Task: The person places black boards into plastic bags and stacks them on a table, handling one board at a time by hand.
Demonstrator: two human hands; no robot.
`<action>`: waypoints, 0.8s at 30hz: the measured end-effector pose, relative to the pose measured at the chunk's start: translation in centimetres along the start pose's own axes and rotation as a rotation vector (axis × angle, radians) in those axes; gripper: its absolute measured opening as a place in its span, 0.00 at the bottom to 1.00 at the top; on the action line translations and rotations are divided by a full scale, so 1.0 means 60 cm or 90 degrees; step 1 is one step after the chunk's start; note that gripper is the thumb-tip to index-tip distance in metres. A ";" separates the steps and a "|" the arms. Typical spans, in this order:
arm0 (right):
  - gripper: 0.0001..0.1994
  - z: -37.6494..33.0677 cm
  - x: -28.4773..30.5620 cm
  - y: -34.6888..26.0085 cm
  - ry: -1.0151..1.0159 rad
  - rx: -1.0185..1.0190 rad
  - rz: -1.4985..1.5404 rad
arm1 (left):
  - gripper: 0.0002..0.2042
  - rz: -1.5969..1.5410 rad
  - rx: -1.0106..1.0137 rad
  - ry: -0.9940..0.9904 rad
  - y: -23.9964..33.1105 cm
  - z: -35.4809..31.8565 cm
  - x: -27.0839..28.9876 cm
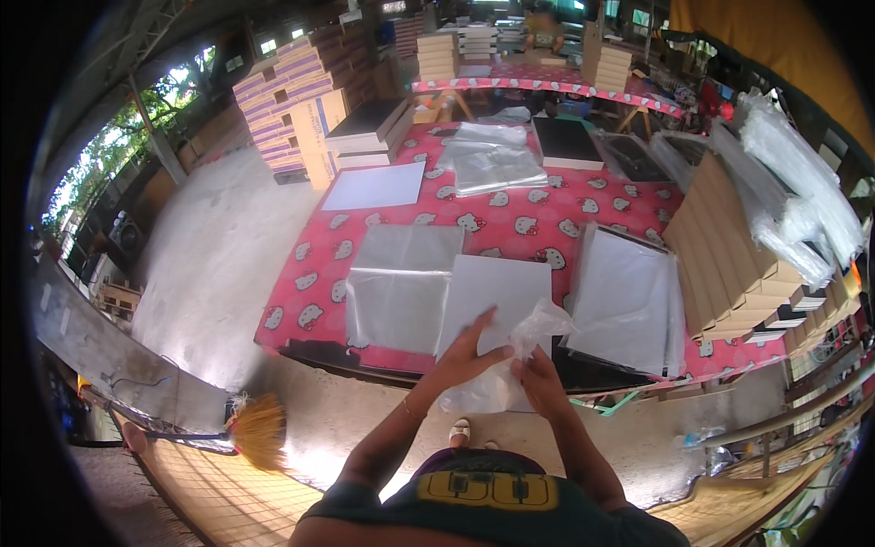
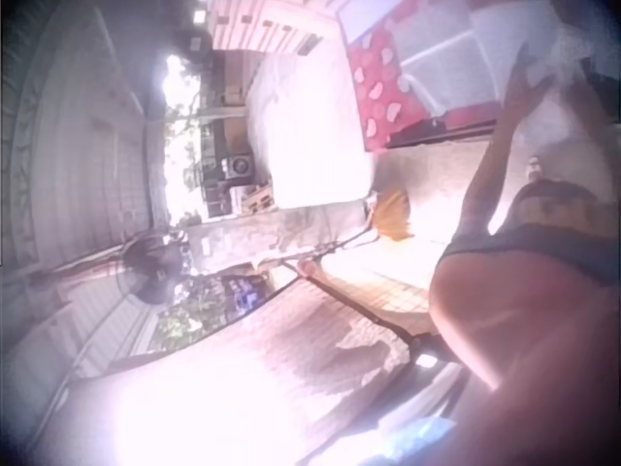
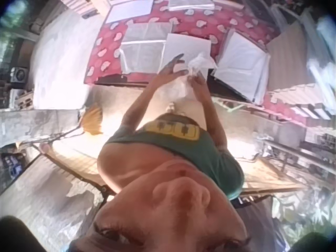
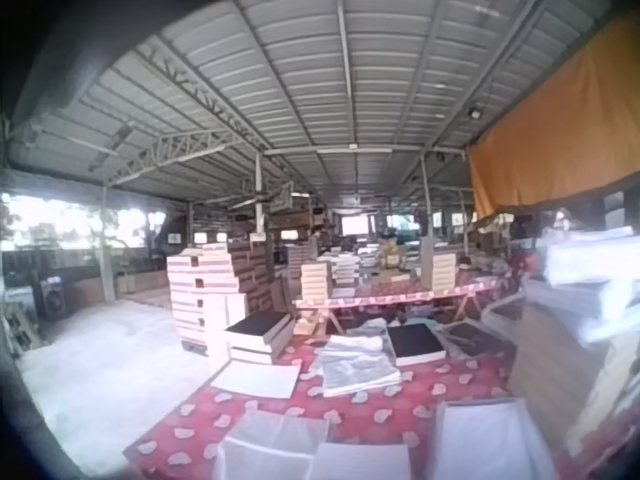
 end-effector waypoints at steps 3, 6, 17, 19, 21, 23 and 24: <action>0.08 -0.010 0.066 -0.004 -0.007 -0.074 -0.134 | 0.07 -0.315 0.257 -0.236 -0.038 -0.032 -0.005; 0.07 -0.008 0.145 0.027 0.047 -0.023 -0.147 | 0.09 -0.336 0.183 -0.066 -0.029 -0.014 0.040; 0.08 -0.002 0.118 0.034 0.122 -0.076 0.019 | 0.09 0.306 -0.193 0.130 0.071 0.019 0.067; 0.08 -0.006 0.034 0.008 0.091 -0.079 0.039 | 0.11 0.025 -0.023 0.107 0.037 -0.019 0.025; 0.07 -0.004 0.004 0.016 0.061 -0.050 0.040 | 0.08 -0.103 0.077 0.009 0.003 -0.033 -0.013; 0.07 0.000 0.031 0.047 0.067 -0.006 0.017 | 0.07 -0.139 0.121 -0.016 -0.003 -0.034 -0.019; 0.07 0.002 0.034 0.048 0.069 0.015 0.005 | 0.07 -0.112 0.105 0.006 0.000 -0.034 -0.011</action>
Point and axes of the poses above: each hand's wrist, its own z-axis towards the middle knuckle, its own x-axis out of the back of the hand, y = z × x, the point moved 5 cm from there along z, towards the middle knuckle, and after that the axes turned 13 degrees about -z, right-handed, at the moved point
